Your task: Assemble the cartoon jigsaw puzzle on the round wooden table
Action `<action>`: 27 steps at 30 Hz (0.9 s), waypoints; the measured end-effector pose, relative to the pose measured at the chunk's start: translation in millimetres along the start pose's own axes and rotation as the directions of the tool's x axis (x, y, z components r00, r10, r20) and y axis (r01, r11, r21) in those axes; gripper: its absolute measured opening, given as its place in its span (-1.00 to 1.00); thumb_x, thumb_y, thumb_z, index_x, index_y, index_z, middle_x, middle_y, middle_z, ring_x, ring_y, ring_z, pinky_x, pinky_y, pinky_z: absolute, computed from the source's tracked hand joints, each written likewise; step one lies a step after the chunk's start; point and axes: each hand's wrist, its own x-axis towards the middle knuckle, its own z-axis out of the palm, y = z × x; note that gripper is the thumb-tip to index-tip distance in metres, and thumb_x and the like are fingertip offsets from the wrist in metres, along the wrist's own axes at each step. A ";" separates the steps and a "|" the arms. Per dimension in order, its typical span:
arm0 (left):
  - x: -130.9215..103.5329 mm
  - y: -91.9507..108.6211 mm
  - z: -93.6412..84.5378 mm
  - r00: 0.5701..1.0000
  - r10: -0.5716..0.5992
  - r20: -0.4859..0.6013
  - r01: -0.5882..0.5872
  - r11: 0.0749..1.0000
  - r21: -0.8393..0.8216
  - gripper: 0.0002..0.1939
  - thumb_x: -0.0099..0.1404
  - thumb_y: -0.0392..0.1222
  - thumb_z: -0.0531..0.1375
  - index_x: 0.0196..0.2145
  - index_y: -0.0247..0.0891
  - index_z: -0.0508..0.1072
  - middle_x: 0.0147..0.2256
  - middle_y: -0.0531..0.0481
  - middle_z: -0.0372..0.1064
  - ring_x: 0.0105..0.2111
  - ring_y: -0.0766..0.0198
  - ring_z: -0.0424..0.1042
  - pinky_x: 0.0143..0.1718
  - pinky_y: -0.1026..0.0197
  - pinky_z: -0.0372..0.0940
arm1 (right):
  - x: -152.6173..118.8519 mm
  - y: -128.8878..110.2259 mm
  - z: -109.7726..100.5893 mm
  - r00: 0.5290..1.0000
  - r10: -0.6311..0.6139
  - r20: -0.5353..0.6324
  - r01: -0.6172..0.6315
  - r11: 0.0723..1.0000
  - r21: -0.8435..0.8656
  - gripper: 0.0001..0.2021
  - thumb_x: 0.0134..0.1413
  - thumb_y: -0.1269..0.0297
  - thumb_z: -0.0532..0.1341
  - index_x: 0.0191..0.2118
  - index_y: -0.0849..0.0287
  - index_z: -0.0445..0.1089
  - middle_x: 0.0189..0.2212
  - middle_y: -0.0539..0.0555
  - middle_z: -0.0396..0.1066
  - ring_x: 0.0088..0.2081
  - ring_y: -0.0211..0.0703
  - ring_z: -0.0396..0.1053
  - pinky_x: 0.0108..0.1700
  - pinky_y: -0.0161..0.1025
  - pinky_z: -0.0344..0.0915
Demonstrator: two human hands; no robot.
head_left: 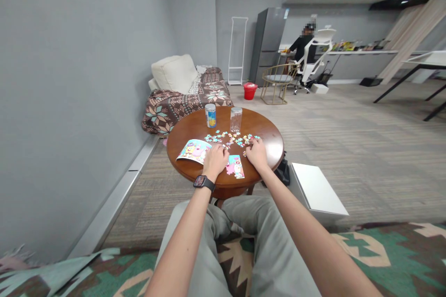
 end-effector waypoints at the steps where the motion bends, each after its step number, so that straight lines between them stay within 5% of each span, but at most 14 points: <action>1: 0.1 -0.1 -0.2 1.000 0.001 0.001 -0.001 1.000 0.001 -0.71 0.40 -0.23 -0.02 -0.27 -0.28 0.49 -0.14 -0.14 0.46 -0.09 0.14 0.40 -0.01 0.14 0.21 | -0.1 -0.6 -0.2 1.000 -0.003 0.008 0.003 1.000 0.001 -0.68 -0.03 0.45 0.06 -0.20 0.24 0.50 -0.11 0.25 0.37 -0.08 0.05 0.32 0.07 -0.02 0.26; 27: 0.4 0.0 -2.4 1.000 0.019 0.001 -0.019 0.999 0.040 -0.70 0.42 -0.23 -0.04 -0.25 -0.31 0.49 -0.17 -0.17 0.45 -0.13 0.11 0.40 -0.06 0.11 0.24 | 0.4 -5.6 -3.8 0.999 0.020 0.025 -0.020 1.000 -0.013 -0.88 -0.03 0.45 0.12 -0.42 0.21 0.40 -0.20 0.23 0.34 -0.10 0.05 0.29 0.10 0.00 0.19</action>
